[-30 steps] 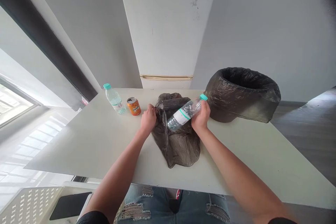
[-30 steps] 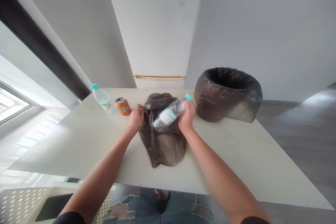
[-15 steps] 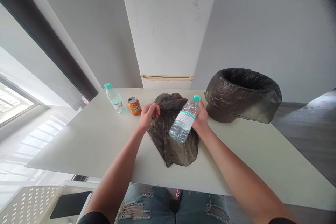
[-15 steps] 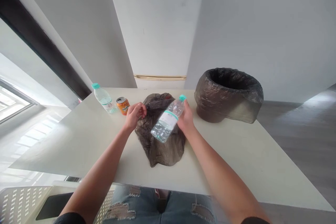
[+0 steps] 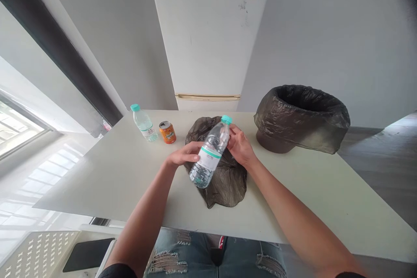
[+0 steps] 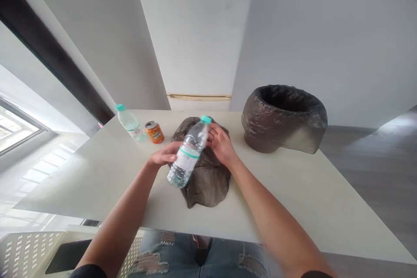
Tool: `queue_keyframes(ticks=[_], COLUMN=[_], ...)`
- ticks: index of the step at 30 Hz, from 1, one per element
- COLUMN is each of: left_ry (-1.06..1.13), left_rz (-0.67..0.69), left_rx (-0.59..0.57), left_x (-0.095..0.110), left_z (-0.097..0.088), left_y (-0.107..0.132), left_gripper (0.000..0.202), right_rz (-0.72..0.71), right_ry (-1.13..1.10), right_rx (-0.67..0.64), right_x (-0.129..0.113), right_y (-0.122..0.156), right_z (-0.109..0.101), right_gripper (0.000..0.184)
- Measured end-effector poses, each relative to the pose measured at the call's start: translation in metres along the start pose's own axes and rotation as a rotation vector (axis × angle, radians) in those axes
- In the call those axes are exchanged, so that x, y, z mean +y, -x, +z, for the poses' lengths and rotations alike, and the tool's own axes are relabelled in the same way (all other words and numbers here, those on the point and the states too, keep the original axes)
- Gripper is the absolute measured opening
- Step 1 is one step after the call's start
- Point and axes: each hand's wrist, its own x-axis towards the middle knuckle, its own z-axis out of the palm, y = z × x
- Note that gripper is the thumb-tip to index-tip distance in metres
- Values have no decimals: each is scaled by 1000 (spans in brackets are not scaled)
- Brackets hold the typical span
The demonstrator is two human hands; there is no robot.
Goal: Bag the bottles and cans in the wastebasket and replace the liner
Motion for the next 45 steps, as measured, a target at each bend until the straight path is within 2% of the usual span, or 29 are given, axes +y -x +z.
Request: queue_keyframes(ticks=[2, 4, 8, 10, 14, 17, 20, 22, 25, 28, 30, 32, 34, 38, 40, 42, 43, 45], left_ry=[29, 15, -94, -95, -109, -236, -467, -624, -730, -762, -784, -821, -852, -844, -837, -894, -952, -1087], left_rz=[32, 55, 220, 331, 453, 352, 50, -172, -368, -430, -447, -451, -450, -452, -412, -278, -182, -3], left_rx=[151, 367, 804, 952, 1135, 1278, 1541, 1674, 1735, 1701, 1669, 1663, 1663, 1645, 1669, 1736, 1779, 1857], left_x=[-2, -1, 17, 33, 61, 62, 41, 23, 2, -8, -13, -18, -23, -28, -26, -18, -14, -3], left_z=[-5, -12, -32, -43, -52, -46, -38, -35, -36, -38, -40, -41, -42, -43, -39, -32, -27, -17], left_y=[6, 12, 27, 39, 75, 105, 133, 147, 159, 162, 163, 166, 169, 171, 170, 167, 166, 163], left_gripper=[82, 90, 98, 89, 57, 55, 69, 75, 77, 78, 78, 80, 83, 91, 100, 108, 106, 88], right_rz=[6, 24, 69, 75, 41, 60, 92, 79, -19, -177, -227, -190, -91, 30, 39, 46, 53, 79], right_ry=[2, 20, 75, 93, 135, 206, 392, 569, 893, 1262, 1454, 1601, 1718, 1810, 1827, 1848, 1857, 1872], right_rx=[-45, -52, -12, 2, -63, -192, -275, -282, -192, -61, -25, -5, 18, 46, 81, 140, 170, 230], right_x=[-2, -2, 0, 0, -3, -6, -3, 2, 10, 14, 15, 16, 19, 25, 26, 25, 24, 22], right_y=[0, -1, -1, -1, 1, 3, 3, 2, 0, -1, -2, -2, -3, -4, -5, -5, -5, -4], right_z=[2, 4, 3, 1, -4, -6, -6, -5, -7, -12, -17, -22, -26, -32, -34, -35, -36, -35], right_gripper=[60, 57, 61, 60, 48, 56, 45, 38, 31, 24, 24, 26, 29, 31, 35, 39, 40, 38])
